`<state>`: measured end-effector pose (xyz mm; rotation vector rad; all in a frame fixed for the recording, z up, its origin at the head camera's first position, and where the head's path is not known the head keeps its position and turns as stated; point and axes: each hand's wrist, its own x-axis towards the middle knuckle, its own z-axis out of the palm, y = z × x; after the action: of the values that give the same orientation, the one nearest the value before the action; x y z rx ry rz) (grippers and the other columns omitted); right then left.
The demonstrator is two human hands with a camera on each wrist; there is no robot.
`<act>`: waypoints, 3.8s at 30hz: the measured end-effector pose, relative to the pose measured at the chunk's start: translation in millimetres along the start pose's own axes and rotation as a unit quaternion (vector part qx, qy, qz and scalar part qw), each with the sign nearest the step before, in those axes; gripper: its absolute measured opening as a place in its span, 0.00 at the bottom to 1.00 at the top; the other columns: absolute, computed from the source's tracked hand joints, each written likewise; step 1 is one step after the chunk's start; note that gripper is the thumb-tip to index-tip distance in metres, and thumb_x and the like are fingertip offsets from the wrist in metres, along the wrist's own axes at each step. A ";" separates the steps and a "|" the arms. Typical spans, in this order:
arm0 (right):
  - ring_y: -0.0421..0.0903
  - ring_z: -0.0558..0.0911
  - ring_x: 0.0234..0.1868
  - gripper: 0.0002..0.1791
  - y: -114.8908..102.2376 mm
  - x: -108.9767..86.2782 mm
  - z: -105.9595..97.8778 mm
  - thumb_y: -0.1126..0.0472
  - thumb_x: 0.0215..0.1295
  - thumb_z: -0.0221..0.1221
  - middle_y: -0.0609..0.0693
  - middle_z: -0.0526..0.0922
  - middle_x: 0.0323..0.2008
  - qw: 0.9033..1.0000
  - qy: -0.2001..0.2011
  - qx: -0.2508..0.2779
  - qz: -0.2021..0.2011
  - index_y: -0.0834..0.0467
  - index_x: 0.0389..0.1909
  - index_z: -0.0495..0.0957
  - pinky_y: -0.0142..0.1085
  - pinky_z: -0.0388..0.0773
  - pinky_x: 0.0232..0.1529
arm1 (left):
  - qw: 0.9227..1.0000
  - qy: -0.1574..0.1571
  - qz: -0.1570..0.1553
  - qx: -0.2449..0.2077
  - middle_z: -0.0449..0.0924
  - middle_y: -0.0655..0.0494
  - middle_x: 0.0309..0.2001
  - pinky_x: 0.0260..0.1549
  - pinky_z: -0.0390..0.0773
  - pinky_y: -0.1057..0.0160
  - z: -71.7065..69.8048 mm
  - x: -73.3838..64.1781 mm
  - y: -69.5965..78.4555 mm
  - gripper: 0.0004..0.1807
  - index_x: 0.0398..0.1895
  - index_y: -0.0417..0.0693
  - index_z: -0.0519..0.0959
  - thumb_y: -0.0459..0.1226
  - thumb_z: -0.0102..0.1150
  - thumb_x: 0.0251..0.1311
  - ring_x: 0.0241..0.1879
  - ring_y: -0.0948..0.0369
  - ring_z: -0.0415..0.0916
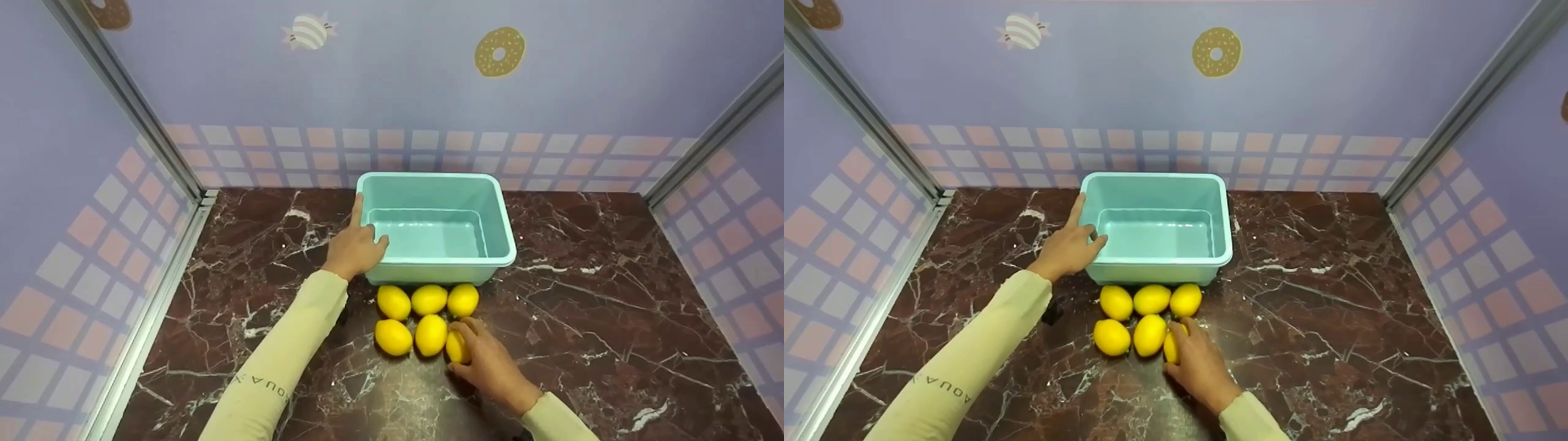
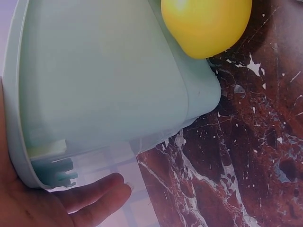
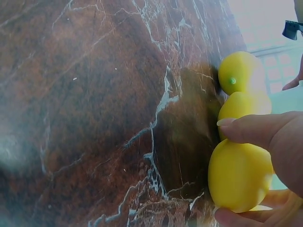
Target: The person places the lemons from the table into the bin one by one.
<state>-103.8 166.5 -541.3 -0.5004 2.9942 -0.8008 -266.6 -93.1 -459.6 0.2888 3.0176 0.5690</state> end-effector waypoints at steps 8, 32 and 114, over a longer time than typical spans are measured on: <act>0.56 0.79 0.50 0.35 0.5 0.0 -1.2 0.58 0.44 0.74 0.60 0.72 0.60 1.000 -0.007 0.005 0.006 0.55 0.57 0.73 0.52 0.78 0.48 | 1.000 0.002 -0.002 0.004 0.25 0.53 0.79 0.26 0.76 0.56 1.1 -0.3 0.1 0.29 0.46 0.40 0.81 0.54 0.38 0.69 0.24 0.54 0.74; 0.54 0.78 0.52 0.36 -0.7 -4.3 -6.6 0.59 0.43 0.74 0.56 0.73 0.59 1.000 -0.012 0.008 -0.005 0.54 0.57 0.73 0.50 0.78 0.51 | 1.000 0.005 -0.006 -0.010 0.26 0.55 0.79 0.22 0.73 0.58 2.0 -0.8 1.5 0.27 0.43 0.43 0.82 0.54 0.40 0.69 0.23 0.55 0.74; 0.54 0.79 0.53 0.39 -18.0 9.3 -25.8 0.54 0.45 0.74 0.56 0.73 0.60 0.999 0.025 -0.030 -0.029 0.57 0.60 0.72 0.49 0.78 0.53 | 1.000 0.021 0.005 -0.013 0.28 0.52 0.79 0.22 0.71 0.59 3.8 -2.3 -0.1 0.27 0.44 0.43 0.82 0.53 0.39 0.70 0.23 0.55 0.73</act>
<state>-109.3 161.5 -509.3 -0.5805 3.0721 -0.7390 -264.1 -92.2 -463.1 0.2937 3.0485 0.6221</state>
